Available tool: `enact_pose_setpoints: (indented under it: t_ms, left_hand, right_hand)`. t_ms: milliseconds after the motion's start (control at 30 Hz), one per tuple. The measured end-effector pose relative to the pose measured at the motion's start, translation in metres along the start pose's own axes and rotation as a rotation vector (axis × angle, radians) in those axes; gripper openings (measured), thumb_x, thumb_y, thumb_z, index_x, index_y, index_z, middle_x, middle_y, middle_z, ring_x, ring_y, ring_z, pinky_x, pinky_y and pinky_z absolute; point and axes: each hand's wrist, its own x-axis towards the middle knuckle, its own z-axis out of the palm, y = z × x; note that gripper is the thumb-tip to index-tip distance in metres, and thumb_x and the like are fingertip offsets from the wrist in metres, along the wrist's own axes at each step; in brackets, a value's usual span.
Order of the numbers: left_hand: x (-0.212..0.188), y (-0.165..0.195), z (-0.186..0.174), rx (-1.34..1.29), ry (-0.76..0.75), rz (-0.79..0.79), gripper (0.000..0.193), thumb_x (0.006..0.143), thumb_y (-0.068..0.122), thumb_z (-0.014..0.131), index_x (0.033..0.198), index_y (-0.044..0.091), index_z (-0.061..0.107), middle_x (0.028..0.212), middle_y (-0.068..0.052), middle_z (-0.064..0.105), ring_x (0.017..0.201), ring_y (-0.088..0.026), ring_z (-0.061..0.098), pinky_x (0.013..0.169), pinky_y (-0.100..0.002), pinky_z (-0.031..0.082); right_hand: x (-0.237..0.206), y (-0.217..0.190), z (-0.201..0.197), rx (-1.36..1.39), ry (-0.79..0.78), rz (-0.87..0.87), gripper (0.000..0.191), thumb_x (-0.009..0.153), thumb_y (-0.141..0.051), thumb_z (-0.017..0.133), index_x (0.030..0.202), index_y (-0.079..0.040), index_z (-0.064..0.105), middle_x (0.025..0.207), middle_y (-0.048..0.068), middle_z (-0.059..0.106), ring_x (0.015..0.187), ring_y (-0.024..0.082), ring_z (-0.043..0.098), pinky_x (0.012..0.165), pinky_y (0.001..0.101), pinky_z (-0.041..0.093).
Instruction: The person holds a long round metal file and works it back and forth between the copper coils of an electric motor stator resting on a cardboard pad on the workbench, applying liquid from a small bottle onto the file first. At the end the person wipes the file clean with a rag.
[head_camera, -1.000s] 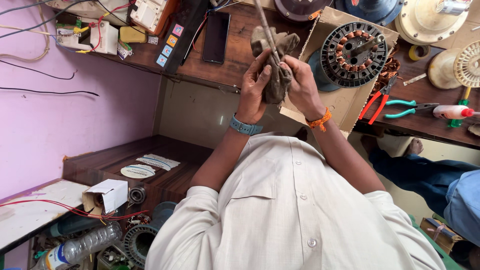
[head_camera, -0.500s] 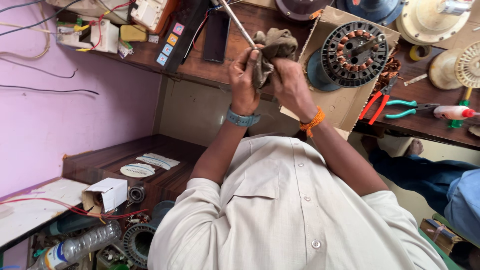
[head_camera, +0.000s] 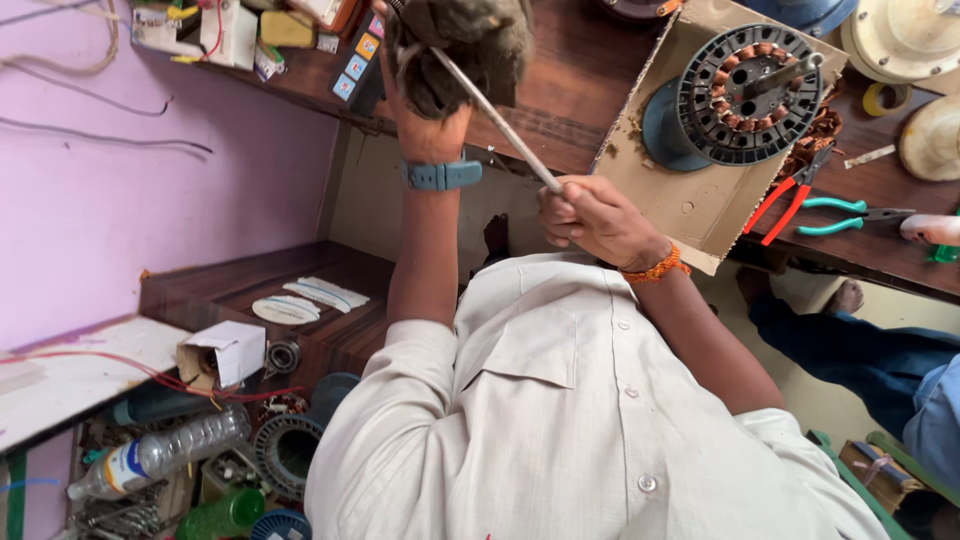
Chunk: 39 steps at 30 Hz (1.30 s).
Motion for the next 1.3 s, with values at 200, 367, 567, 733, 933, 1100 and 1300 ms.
enact_pose_setpoints:
  t_ms: [200, 367, 567, 733, 933, 1100, 1300]
  left_hand:
    - [0.015, -0.025, -0.002, -0.061, -0.103, -0.001, 0.047, 0.109, 0.041, 0.052, 0.145, 0.010, 0.056, 0.146, -0.009, 0.060, 0.135, -0.030, 0.057, 0.119, -0.050, 0.048]
    - [-0.020, -0.089, 0.005, -0.115, 0.052, -0.238, 0.043, 0.109, 0.039, 0.050, 0.137, 0.009, 0.059, 0.132, -0.011, 0.067, 0.120, -0.029, 0.066, 0.105, -0.049, 0.055]
    - [-0.064, -0.128, 0.037, 0.297, -0.171, -0.350, 0.032, 0.117, 0.026, 0.050, 0.130, -0.001, 0.059, 0.101, -0.010, 0.069, 0.085, -0.021, 0.070, 0.075, -0.038, 0.060]
    - [-0.070, -0.128, 0.055, 0.600, -0.092, -0.199, 0.027, 0.111, 0.013, 0.052, 0.134, 0.000, 0.059, 0.097, -0.002, 0.068, 0.077, -0.007, 0.061, 0.066, -0.027, 0.055]
    - [-0.059, -0.128, 0.055, 0.834, 0.024, 0.082, 0.026, 0.110, 0.010, 0.054, 0.128, -0.004, 0.064, 0.112, -0.002, 0.068, 0.099, -0.005, 0.060, 0.088, -0.023, 0.052]
    - [-0.024, -0.084, 0.051, 0.650, 0.155, 0.250, 0.024, 0.110, 0.012, 0.049, 0.117, -0.003, 0.066, 0.106, -0.008, 0.071, 0.091, -0.014, 0.067, 0.081, -0.031, 0.057]
    - [-0.030, -0.064, 0.053, 0.554, -0.096, 0.137, 0.022, 0.116, 0.014, 0.051, 0.126, -0.002, 0.063, 0.110, -0.007, 0.071, 0.095, -0.014, 0.067, 0.084, -0.030, 0.057]
  right_hand:
    - [0.006, -0.007, -0.015, 0.033, 0.147, -0.100, 0.033, 0.114, -0.031, 0.046, 0.088, -0.011, 0.046, 0.078, -0.005, 0.038, 0.069, 0.007, 0.037, 0.067, 0.0271, 0.037]
    - [0.012, -0.014, -0.023, -0.043, 0.268, -0.182, 0.032, 0.113, -0.028, 0.049, 0.089, -0.008, 0.051, 0.080, -0.004, 0.043, 0.070, 0.008, 0.042, 0.068, 0.0279, 0.042]
    - [0.015, -0.020, -0.030, -0.331, 0.595, -0.318, 0.025, 0.109, -0.018, 0.059, 0.092, 0.000, 0.063, 0.081, -0.001, 0.056, 0.070, 0.007, 0.046, 0.065, 0.0251, 0.042]
    - [0.014, -0.023, -0.025, -0.752, 0.686, -0.393, 0.024, 0.103, -0.006, 0.061, 0.081, 0.001, 0.065, 0.071, 0.001, 0.059, 0.065, 0.011, 0.050, 0.059, 0.0279, 0.041]
    - [0.020, -0.019, -0.009, -1.517, 0.761, -0.647, 0.014, 0.093, 0.000, 0.073, 0.082, 0.001, 0.065, 0.076, 0.019, 0.061, 0.071, 0.036, 0.063, 0.065, 0.0404, 0.048]
    - [0.010, 0.006, 0.011, -1.556, 0.597, -0.570, 0.010, 0.093, -0.004, 0.073, 0.089, 0.001, 0.066, 0.082, 0.016, 0.059, 0.072, 0.032, 0.060, 0.066, 0.0417, 0.047]
    - [0.016, -0.006, -0.010, -0.687, 0.589, -0.492, 0.024, 0.102, -0.010, 0.060, 0.126, -0.011, 0.058, 0.103, -0.001, 0.063, 0.073, 0.009, 0.056, 0.066, 0.0263, 0.049]
